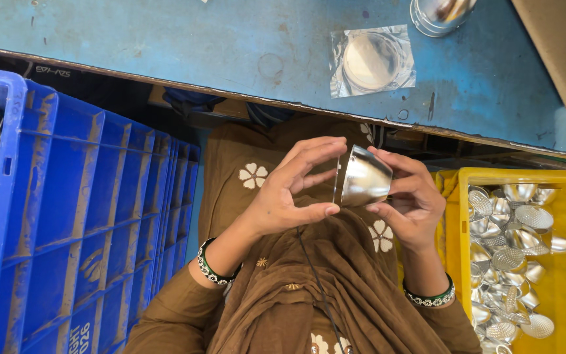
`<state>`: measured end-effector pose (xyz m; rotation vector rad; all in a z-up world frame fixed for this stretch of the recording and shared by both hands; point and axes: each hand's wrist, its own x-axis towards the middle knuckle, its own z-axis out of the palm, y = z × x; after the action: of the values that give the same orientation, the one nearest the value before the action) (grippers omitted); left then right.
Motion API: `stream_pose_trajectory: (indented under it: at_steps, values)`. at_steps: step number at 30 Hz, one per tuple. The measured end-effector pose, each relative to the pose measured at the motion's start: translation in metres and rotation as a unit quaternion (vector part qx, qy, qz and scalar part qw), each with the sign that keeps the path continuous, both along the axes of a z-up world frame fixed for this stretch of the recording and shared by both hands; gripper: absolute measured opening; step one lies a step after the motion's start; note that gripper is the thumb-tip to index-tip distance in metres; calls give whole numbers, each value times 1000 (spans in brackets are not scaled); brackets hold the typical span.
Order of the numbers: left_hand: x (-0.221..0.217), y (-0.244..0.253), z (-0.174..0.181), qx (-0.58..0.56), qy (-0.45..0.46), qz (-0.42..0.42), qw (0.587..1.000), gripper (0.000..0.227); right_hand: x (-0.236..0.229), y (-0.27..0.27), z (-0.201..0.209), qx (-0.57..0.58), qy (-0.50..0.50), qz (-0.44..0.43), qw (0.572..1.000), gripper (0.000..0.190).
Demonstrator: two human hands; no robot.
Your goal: The person assembles small metallic light fixtures by inserting white plastic diffusers into the fixtures and placing each completed unit into a yellow crate. The person also handles clear plastic bags, opening and closing them on the workbench.
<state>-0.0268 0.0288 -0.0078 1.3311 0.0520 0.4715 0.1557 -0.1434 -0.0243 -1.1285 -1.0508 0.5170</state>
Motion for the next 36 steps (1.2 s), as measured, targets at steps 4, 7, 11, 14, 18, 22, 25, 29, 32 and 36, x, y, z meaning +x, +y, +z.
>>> stream_pose_trajectory:
  at_steps: [4, 7, 11, 14, 18, 22, 25, 29, 32, 36]
  values:
    - [-2, -1, 1, -10, -3, -13, 1000, 75, 2, -4, 2, -9, -41, 4, 999, 24]
    - [-2, -2, 0, -36, -2, -34, 999, 76, 3, -8, 2, -5, -54, 6, 999, 24]
    - [-1, -4, 1, -72, 0, -56, 996, 77, 4, -11, 1, -1, -64, 7, 998, 23]
    - [-1, -5, 1, -91, 1, -67, 994, 78, 5, -13, 2, -2, -69, 6, 998, 23]
    - [0, -6, 0, -98, 1, -75, 992, 77, 4, -15, 2, -5, -67, 3, 998, 23]
    - [-1, -6, 0, -100, 1, -75, 992, 78, 3, -15, 2, -6, -66, 3, 998, 23]
    - [-2, -6, 1, -94, -3, -73, 993, 78, 4, -15, 2, -6, -67, 4, 998, 23]
    - [-5, -5, 1, -85, -4, -72, 994, 78, 3, -14, 2, -5, -65, 5, 998, 22]
    - [-5, -6, 0, -84, -8, -74, 994, 78, 3, -15, 2, -6, -70, 5, 998, 22]
    - [-5, -7, -1, -85, -12, -72, 994, 79, 2, -16, 2, -9, -71, 0, 997, 23]
